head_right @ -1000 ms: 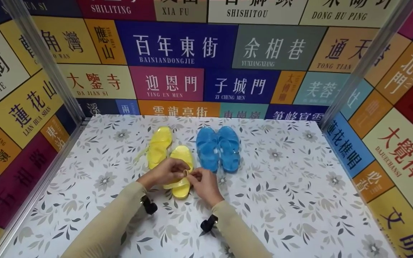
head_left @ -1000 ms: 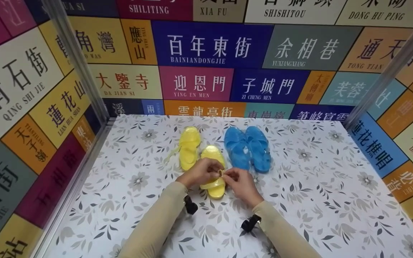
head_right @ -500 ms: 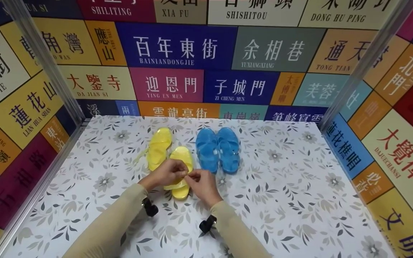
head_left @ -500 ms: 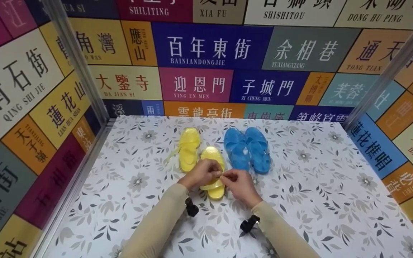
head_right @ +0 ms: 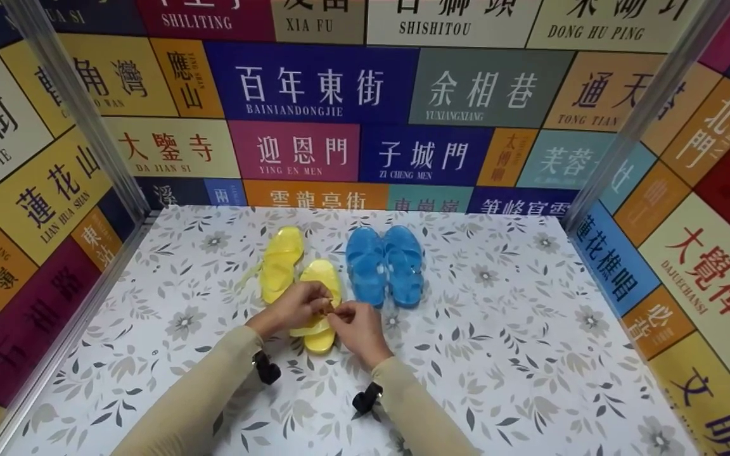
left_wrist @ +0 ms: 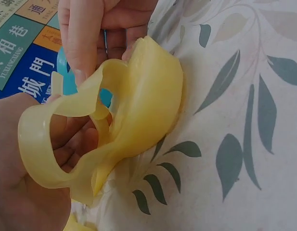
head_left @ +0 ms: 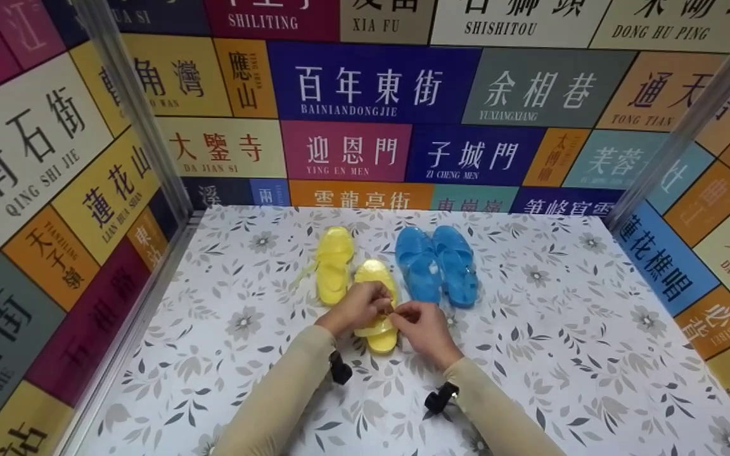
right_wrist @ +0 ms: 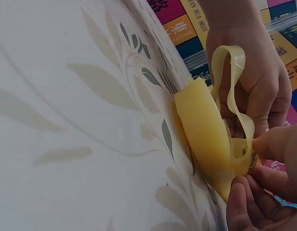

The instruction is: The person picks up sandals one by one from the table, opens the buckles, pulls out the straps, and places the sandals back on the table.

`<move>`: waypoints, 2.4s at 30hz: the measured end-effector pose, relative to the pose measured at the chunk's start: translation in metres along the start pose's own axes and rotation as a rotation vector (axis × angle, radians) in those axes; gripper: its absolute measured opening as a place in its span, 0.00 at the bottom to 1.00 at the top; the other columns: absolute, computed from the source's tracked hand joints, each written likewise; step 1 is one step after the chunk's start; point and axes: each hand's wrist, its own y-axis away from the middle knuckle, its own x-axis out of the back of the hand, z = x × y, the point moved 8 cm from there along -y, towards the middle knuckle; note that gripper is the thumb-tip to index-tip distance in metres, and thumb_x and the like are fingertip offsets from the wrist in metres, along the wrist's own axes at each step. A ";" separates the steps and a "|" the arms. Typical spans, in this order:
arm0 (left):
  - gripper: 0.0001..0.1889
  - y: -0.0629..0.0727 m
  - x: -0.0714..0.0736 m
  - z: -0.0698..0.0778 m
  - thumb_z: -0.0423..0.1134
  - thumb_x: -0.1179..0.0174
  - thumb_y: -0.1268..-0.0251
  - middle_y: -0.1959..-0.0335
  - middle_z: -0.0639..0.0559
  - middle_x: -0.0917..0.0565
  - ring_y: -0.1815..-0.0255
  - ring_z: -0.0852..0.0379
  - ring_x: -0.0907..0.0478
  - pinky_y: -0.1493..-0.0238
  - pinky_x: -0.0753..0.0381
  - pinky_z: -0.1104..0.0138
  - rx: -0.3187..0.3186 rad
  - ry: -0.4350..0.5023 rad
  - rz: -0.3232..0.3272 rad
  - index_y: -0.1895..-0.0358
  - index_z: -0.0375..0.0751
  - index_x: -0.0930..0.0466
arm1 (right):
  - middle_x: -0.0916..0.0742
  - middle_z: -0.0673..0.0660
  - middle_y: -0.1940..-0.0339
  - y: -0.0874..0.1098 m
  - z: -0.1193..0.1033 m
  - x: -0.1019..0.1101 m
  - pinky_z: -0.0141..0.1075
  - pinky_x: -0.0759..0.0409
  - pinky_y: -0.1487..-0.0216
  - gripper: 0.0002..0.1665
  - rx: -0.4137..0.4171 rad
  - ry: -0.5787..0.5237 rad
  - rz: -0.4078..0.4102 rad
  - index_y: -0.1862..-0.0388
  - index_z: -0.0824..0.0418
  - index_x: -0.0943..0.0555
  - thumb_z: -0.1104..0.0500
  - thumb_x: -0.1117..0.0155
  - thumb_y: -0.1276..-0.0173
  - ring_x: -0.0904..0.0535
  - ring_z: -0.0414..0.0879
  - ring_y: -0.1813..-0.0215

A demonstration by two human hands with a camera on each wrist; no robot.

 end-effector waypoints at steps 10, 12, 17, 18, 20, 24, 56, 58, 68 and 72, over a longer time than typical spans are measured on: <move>0.08 0.000 -0.001 0.007 0.23 0.37 0.32 0.60 0.44 0.09 0.56 0.50 0.12 0.51 0.14 0.65 -0.051 -0.205 -0.121 0.55 0.34 0.11 | 0.10 0.52 0.56 -0.001 0.001 0.001 0.40 0.14 0.49 0.15 -0.028 -0.018 -0.034 0.50 0.58 0.12 0.51 0.26 0.29 0.15 0.46 0.53; 0.10 0.001 -0.002 0.008 0.23 0.37 0.34 0.60 0.45 0.09 0.57 0.51 0.13 0.52 0.14 0.65 -0.055 -0.250 -0.133 0.55 0.35 0.10 | 0.10 0.52 0.56 -0.001 0.000 0.002 0.42 0.15 0.46 0.14 -0.019 -0.022 -0.035 0.50 0.58 0.11 0.52 0.26 0.29 0.14 0.46 0.52; 0.11 0.000 -0.003 0.016 0.24 0.36 0.36 0.61 0.49 0.08 0.59 0.53 0.14 0.53 0.15 0.66 -0.082 -0.394 -0.149 0.56 0.39 0.08 | 0.09 0.49 0.57 -0.002 -0.006 0.001 0.41 0.15 0.48 0.10 0.014 0.008 -0.058 0.53 0.56 0.10 0.53 0.27 0.28 0.15 0.44 0.53; 0.11 0.000 -0.003 0.018 0.25 0.36 0.35 0.61 0.49 0.08 0.60 0.53 0.14 0.53 0.15 0.67 -0.088 -0.420 -0.154 0.56 0.39 0.08 | 0.09 0.49 0.58 -0.003 -0.007 0.001 0.40 0.15 0.49 0.09 0.023 0.013 -0.062 0.53 0.55 0.10 0.54 0.27 0.28 0.15 0.44 0.54; 0.09 -0.001 -0.004 0.022 0.27 0.35 0.34 0.61 0.49 0.08 0.60 0.53 0.14 0.54 0.15 0.67 -0.100 -0.462 -0.160 0.56 0.39 0.08 | 0.09 0.49 0.59 -0.003 -0.008 0.001 0.39 0.15 0.51 0.09 0.035 0.021 -0.066 0.54 0.55 0.09 0.54 0.26 0.29 0.15 0.44 0.56; 0.08 -0.001 -0.002 0.026 0.31 0.33 0.32 0.60 0.51 0.08 0.60 0.53 0.14 0.52 0.15 0.66 -0.111 -0.526 -0.151 0.56 0.42 0.07 | 0.09 0.49 0.61 -0.005 -0.010 0.001 0.38 0.15 0.54 0.07 0.044 0.030 -0.063 0.56 0.54 0.09 0.55 0.25 0.30 0.15 0.44 0.57; 0.05 0.010 0.005 -0.021 0.27 0.33 0.31 0.65 0.47 0.09 0.64 0.59 0.15 0.59 0.15 0.67 0.109 0.196 0.174 0.60 0.35 0.08 | 0.09 0.51 0.62 -0.006 -0.005 -0.004 0.38 0.15 0.55 0.13 0.010 0.019 0.031 0.54 0.58 0.09 0.52 0.25 0.31 0.15 0.44 0.58; 0.05 0.010 0.006 -0.020 0.27 0.33 0.32 0.65 0.47 0.09 0.65 0.60 0.16 0.60 0.16 0.68 0.105 0.196 0.191 0.61 0.35 0.08 | 0.09 0.51 0.63 -0.007 -0.007 -0.003 0.37 0.15 0.58 0.12 0.023 0.026 0.047 0.56 0.58 0.09 0.52 0.25 0.31 0.15 0.44 0.59; 0.04 0.011 0.003 -0.028 0.28 0.32 0.32 0.65 0.50 0.09 0.64 0.59 0.17 0.61 0.18 0.68 0.160 0.228 0.220 0.61 0.37 0.08 | 0.08 0.49 0.64 -0.005 -0.011 -0.002 0.35 0.16 0.59 0.10 0.065 0.050 0.066 0.57 0.55 0.07 0.52 0.25 0.31 0.15 0.42 0.60; 0.04 0.012 0.004 -0.028 0.29 0.32 0.32 0.65 0.50 0.09 0.63 0.58 0.17 0.60 0.17 0.67 0.165 0.218 0.224 0.62 0.38 0.08 | 0.08 0.48 0.65 -0.005 -0.013 -0.002 0.36 0.15 0.59 0.10 0.067 0.051 0.055 0.57 0.54 0.07 0.51 0.25 0.30 0.15 0.42 0.61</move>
